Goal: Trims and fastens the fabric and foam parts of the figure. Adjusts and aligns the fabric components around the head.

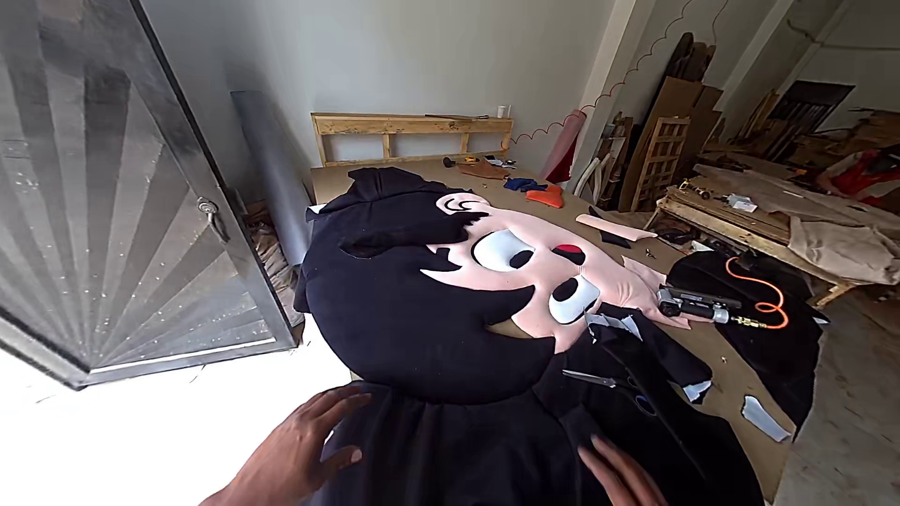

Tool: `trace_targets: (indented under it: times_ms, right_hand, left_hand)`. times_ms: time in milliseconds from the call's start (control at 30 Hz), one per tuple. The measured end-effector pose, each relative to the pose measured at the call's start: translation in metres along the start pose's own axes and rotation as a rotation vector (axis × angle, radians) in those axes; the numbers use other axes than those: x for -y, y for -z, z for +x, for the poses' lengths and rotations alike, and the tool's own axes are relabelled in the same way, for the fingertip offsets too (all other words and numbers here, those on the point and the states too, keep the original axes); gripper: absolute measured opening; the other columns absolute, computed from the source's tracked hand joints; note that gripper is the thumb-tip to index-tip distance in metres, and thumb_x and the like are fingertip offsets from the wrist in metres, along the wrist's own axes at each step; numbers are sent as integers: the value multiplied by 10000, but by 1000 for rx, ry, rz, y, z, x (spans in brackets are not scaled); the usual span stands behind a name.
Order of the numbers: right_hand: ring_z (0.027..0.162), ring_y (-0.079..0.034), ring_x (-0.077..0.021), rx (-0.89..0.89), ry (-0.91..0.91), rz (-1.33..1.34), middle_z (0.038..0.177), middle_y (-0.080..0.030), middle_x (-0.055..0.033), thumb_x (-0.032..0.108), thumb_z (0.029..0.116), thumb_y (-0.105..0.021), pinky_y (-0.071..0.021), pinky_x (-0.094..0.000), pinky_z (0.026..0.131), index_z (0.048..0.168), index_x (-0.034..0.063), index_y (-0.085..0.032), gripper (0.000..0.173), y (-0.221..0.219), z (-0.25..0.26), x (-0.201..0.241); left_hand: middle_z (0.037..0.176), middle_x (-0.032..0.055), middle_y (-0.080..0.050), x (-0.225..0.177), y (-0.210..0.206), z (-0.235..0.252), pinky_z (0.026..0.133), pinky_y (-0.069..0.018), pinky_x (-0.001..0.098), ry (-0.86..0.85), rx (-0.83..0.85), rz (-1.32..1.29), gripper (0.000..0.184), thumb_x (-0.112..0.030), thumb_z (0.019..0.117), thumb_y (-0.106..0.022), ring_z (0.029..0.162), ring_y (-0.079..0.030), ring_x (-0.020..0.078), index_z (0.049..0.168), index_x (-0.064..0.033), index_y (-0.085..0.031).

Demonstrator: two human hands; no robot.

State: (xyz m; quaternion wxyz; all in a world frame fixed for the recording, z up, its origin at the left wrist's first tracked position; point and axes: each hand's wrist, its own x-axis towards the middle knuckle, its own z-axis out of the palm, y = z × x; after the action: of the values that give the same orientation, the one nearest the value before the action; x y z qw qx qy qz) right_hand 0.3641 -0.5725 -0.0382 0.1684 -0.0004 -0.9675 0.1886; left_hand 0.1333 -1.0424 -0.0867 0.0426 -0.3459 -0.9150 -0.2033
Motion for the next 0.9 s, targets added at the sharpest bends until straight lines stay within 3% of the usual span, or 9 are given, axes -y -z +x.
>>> trace_targets:
  times_ms: [100,167,233,300,400,500,600,733,900]
  right_hand:
    - [1471,-432,-232,-70,22,6,1548,-510,-71,730,855,-652,-419,-469,1190,1424,196,-616,781,-47,124,-7]
    - [1443,-464,-194,-93,-64,-41,1530,-531,-42,756,894,-559,-435,-442,1171,1424,216,-616,759,-91,207,-30]
    - [1451,-453,-210,-22,-194,-92,1544,-515,-52,756,918,-493,-411,-456,1179,1454,198,-587,780,-134,277,-58]
    - [1488,-402,-269,37,-302,-120,1578,-470,-105,774,913,-467,-368,-498,1203,1492,138,-539,863,-170,331,-85]
    - [1501,-364,-358,-9,-384,-207,1577,-446,-193,811,882,-462,-337,-542,1211,1476,55,-536,965,-205,385,-120]
    - [1520,-287,-433,3,-488,-321,1620,-363,-226,883,826,-439,-265,-645,1199,1528,108,-490,1047,-213,416,-143]
    - [1545,-167,-486,40,-568,-361,1700,-201,-191,948,791,-372,-181,-727,1177,1608,281,-373,1054,-220,426,-140]
    - [1520,-241,-493,-26,-476,-405,1676,-269,-195,914,836,-311,-257,-702,1167,1589,270,-412,996,-231,422,-153]
    - [1499,-302,-480,-46,-391,-422,1634,-344,-213,868,870,-320,-256,-688,1178,1559,243,-456,940,-234,416,-162]
  left_hand:
    - [1577,-4,-480,71,4,42,1188,-386,517,-133,111,140,632,-379,864,-750,1493,-401,246,1459,-307,-551]
    - [1638,3,-399,122,5,79,1210,-324,575,-249,135,237,790,-192,772,-792,1537,-321,272,1500,-300,-506]
    - [1717,26,-221,171,1,117,1232,-225,635,-371,174,311,1161,-216,613,-933,1584,-193,288,1604,-329,-339]
    - [1747,48,-66,210,-8,146,1233,-153,677,-473,208,355,1415,-377,494,-1013,1603,-80,302,1648,-359,-195]
    - [1750,50,-13,250,-23,171,1226,-152,710,-614,185,296,1317,-422,599,-931,1604,-30,332,1651,-398,-139]
    - [1751,36,-18,263,-34,188,1223,-149,728,-709,169,213,1131,-315,740,-815,1602,4,354,1651,-396,-150]
    - [1750,22,-38,269,-40,193,1209,-120,761,-742,178,133,999,-416,816,-743,1600,16,366,1645,-385,-189]
    - [1747,6,-85,268,-30,196,1199,-87,774,-698,290,39,883,-434,869,-697,1600,1,368,1632,-385,-255]
    - [1743,-16,-113,256,-28,199,1208,-80,759,-651,356,-7,860,-362,868,-711,1602,-6,357,1620,-380,-295]
